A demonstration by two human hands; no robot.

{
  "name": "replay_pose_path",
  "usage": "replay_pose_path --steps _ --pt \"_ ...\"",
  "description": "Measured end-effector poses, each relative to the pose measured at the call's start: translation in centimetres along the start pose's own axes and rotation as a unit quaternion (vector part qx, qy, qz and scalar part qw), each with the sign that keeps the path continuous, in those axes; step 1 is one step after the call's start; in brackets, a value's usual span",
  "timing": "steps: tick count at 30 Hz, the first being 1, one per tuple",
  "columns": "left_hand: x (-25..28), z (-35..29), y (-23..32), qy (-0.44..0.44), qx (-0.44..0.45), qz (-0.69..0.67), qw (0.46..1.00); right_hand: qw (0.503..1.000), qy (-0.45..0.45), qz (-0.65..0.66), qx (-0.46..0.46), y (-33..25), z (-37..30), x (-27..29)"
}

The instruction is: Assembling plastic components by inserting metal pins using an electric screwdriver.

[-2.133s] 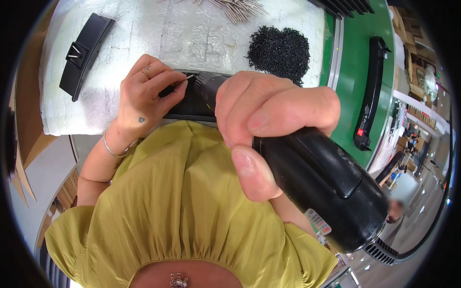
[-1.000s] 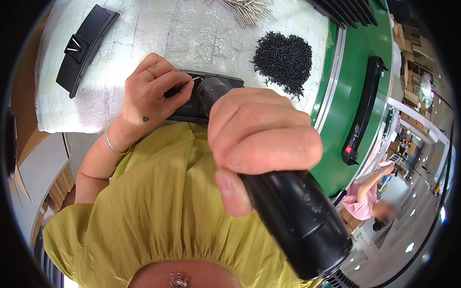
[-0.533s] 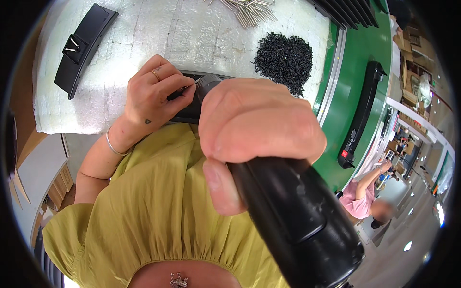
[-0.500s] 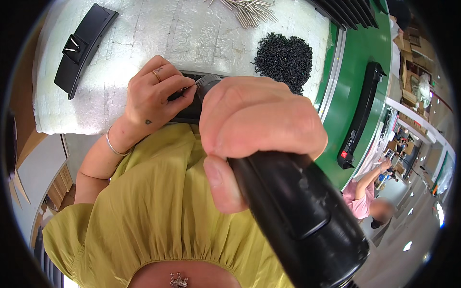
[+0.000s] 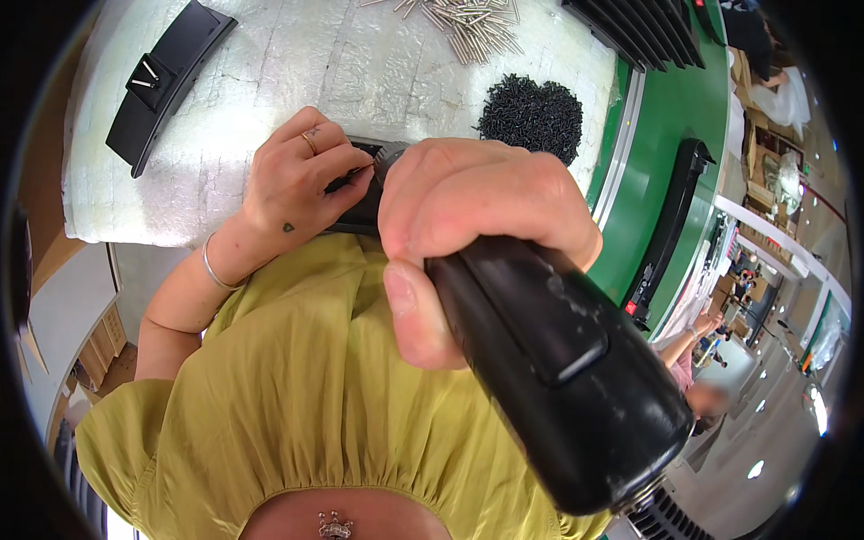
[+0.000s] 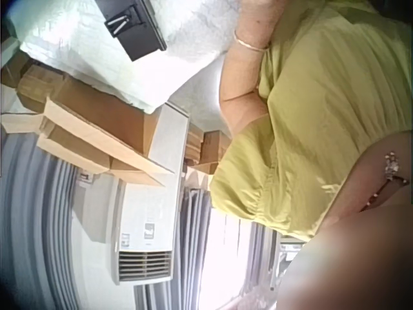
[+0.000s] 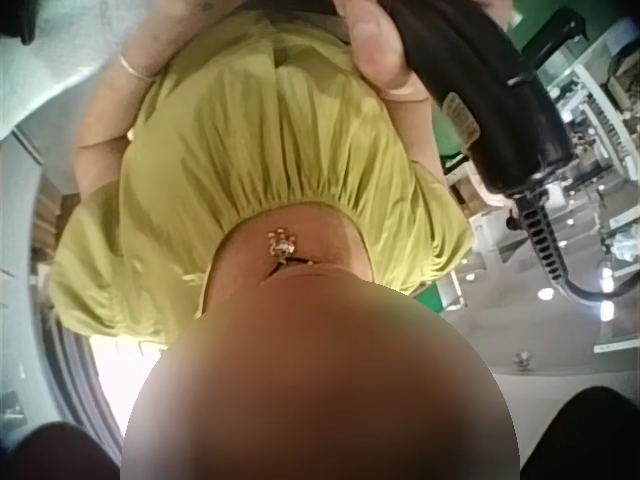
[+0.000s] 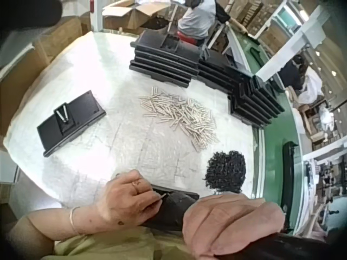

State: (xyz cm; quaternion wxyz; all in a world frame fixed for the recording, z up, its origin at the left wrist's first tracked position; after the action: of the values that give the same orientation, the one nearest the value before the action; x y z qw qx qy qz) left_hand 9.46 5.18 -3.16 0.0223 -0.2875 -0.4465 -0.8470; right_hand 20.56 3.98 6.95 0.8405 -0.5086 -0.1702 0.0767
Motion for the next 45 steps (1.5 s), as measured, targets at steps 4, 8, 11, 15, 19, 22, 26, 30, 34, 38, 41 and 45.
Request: replay_pose_path --steps 4,8,11,15,19,22,26,30,34,38,41,45 --pt "0.0 -0.2 -0.1 -0.025 0.007 0.017 1.0 0.997 0.052 0.048 0.006 -0.5 0.0 0.9" --pt "1.0 0.8 1.6 -0.036 0.01 0.013 0.999 0.969 0.173 0.148 0.099 -3.0 -1.5 4.8" --pt "-1.5 0.0 1.9 -0.205 0.013 0.088 0.975 0.961 0.238 0.075 0.121 -3.9 -3.0 7.5" --pt "3.9 1.3 0.6 -0.12 0.131 -0.211 0.961 0.926 0.347 0.063 0.133 -4.6 -6.9 11.8" --pt "10.6 0.8 -2.3 0.051 0.304 -0.706 0.637 0.904 0.401 0.098 0.112 -3.8 -9.8 14.0" --pt "15.8 0.4 -4.8 0.099 0.264 -0.623 0.73 0.901 0.406 0.118 0.091 -2.7 -10.0 13.7" --pt "21.7 0.4 -7.3 0.203 0.23 -0.051 0.95 0.903 0.402 0.131 0.077 -1.9 -9.9 13.0" --pt "19.1 -0.1 -8.0 0.085 0.21 0.255 0.94 0.905 0.394 0.135 0.081 -1.6 -10.0 13.0" --pt "15.7 -0.4 -6.8 0.009 0.188 0.328 0.926 0.907 0.394 0.128 0.079 -1.3 -10.3 13.3" --pt "14.7 0.1 -7.3 -0.046 0.265 0.386 0.883 0.898 0.422 0.11 0.066 -1.2 -10.3 13.2" --pt "14.6 0.7 -7.2 -0.074 0.243 0.378 0.89 0.905 0.411 0.075 0.072 -1.8 -10.0 12.9" --pt "15.2 6.4 -5.3 -0.063 0.091 0.321 0.941 0.9 0.429 0.057 0.044 -0.9 -9.7 12.6"
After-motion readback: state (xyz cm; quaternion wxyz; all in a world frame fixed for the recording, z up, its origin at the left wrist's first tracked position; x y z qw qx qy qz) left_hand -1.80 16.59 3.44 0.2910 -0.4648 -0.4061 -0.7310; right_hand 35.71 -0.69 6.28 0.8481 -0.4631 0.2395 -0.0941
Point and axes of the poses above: each hand's wrist, its own z-axis towards the middle knuckle, its own x-axis out of the back of the hand, y = z × x, the point moved 7 cm from there along z, towards the middle knuckle, and after that the axes turned 9 degrees about -z, right-handed, at the moved point
